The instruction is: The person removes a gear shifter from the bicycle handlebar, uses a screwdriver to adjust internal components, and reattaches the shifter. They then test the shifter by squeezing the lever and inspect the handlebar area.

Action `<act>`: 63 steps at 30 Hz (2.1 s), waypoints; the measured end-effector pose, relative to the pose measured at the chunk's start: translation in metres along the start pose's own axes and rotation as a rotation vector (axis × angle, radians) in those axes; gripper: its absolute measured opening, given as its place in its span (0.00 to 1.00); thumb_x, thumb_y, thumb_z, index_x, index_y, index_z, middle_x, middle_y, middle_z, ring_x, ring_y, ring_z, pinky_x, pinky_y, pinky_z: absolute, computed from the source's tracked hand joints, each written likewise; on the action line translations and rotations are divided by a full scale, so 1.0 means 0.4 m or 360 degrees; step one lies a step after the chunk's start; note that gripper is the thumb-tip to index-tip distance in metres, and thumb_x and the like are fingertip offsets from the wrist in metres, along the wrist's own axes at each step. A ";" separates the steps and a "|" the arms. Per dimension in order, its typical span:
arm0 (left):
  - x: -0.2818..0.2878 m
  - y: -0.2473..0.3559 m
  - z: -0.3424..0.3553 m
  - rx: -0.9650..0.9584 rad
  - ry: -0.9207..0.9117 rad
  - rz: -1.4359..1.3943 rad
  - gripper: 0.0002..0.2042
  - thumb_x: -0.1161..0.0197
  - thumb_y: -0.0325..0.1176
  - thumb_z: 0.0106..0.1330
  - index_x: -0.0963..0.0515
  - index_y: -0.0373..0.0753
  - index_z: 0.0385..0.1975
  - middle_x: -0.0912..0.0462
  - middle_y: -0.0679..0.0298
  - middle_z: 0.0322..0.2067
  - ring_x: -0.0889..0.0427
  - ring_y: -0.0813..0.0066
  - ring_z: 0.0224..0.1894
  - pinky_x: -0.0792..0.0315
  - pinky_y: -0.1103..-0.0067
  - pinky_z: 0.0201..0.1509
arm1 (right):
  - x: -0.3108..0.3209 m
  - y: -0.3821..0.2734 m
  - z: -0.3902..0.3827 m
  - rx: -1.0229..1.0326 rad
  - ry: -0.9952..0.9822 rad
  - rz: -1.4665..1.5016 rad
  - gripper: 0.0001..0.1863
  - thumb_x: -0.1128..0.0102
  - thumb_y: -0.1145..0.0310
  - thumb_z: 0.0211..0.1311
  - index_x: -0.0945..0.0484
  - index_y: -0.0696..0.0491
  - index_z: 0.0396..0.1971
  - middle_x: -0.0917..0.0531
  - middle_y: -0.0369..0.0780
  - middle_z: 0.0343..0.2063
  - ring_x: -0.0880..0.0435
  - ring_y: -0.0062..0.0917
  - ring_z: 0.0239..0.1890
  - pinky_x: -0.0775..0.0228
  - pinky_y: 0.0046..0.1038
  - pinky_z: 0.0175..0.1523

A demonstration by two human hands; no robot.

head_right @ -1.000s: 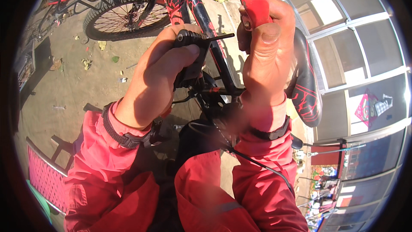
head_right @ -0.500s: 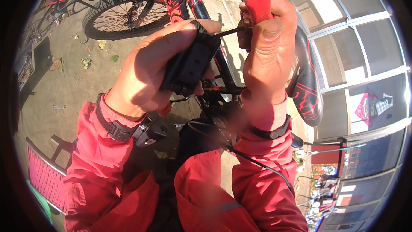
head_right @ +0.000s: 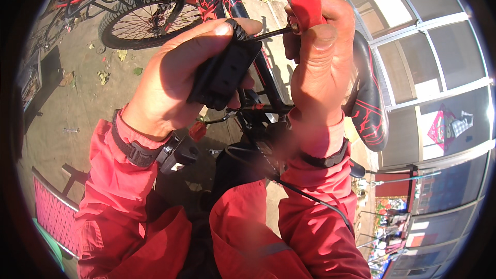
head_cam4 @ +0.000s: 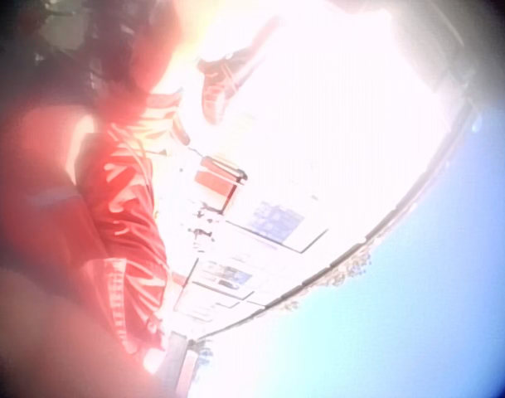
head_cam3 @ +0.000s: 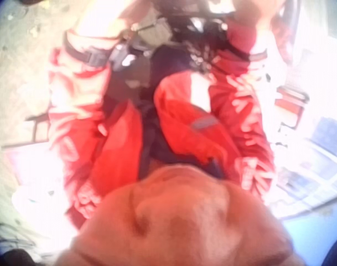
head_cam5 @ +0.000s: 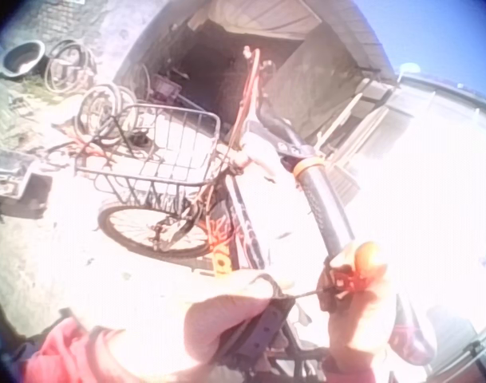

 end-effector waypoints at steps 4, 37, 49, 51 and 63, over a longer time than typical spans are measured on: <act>0.003 -0.004 -0.001 0.0083 -0.0117 -0.0034 0.23 0.50 0.42 0.77 0.29 0.31 0.63 0.16 0.55 0.38 0.14 0.69 0.35 0.18 0.76 0.33 | -0.004 -0.006 0.002 0.0052 -0.0035 0.0016 0.30 0.53 0.40 0.75 0.28 0.56 0.54 0.24 0.35 0.34 0.33 0.13 0.25 0.42 0.17 0.30; 0.005 -0.043 0.029 -0.0004 -0.0529 -0.0402 0.34 0.37 0.48 0.71 0.35 0.28 0.67 0.20 0.48 0.52 0.14 0.53 0.49 0.16 0.67 0.51 | 0.008 0.010 0.001 -0.0129 0.0078 -0.0119 0.36 0.55 0.29 0.68 0.29 0.52 0.46 0.24 0.41 0.32 0.31 0.22 0.25 0.44 0.20 0.28; 0.002 -0.033 0.025 -0.0297 -0.0385 -0.0018 0.29 0.35 0.44 0.71 0.32 0.32 0.65 0.17 0.53 0.46 0.14 0.62 0.47 0.18 0.71 0.50 | 0.012 0.015 -0.001 -0.0110 0.0098 -0.0109 0.37 0.53 0.28 0.66 0.30 0.53 0.46 0.25 0.41 0.32 0.33 0.20 0.23 0.45 0.20 0.26; 0.000 -0.035 0.019 -0.0351 -0.0330 0.0124 0.30 0.34 0.43 0.70 0.33 0.33 0.65 0.17 0.53 0.47 0.15 0.64 0.48 0.19 0.72 0.52 | 0.013 0.015 -0.002 -0.0100 0.0109 -0.0121 0.37 0.53 0.28 0.66 0.30 0.52 0.47 0.25 0.41 0.32 0.33 0.20 0.23 0.45 0.20 0.26; 0.003 -0.047 0.050 -0.0169 -0.0569 -0.0025 0.33 0.31 0.43 0.67 0.34 0.30 0.65 0.17 0.51 0.51 0.16 0.64 0.52 0.22 0.72 0.56 | 0.007 0.013 -0.004 -0.0080 0.0078 -0.0036 0.33 0.54 0.34 0.71 0.28 0.53 0.51 0.25 0.36 0.32 0.33 0.15 0.24 0.43 0.18 0.29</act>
Point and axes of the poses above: each hand's wrist, its own z-axis towards the middle knuckle, its own x-axis out of the back of the hand, y = z × x, the point moved 8 cm from there along z, towards the middle knuckle
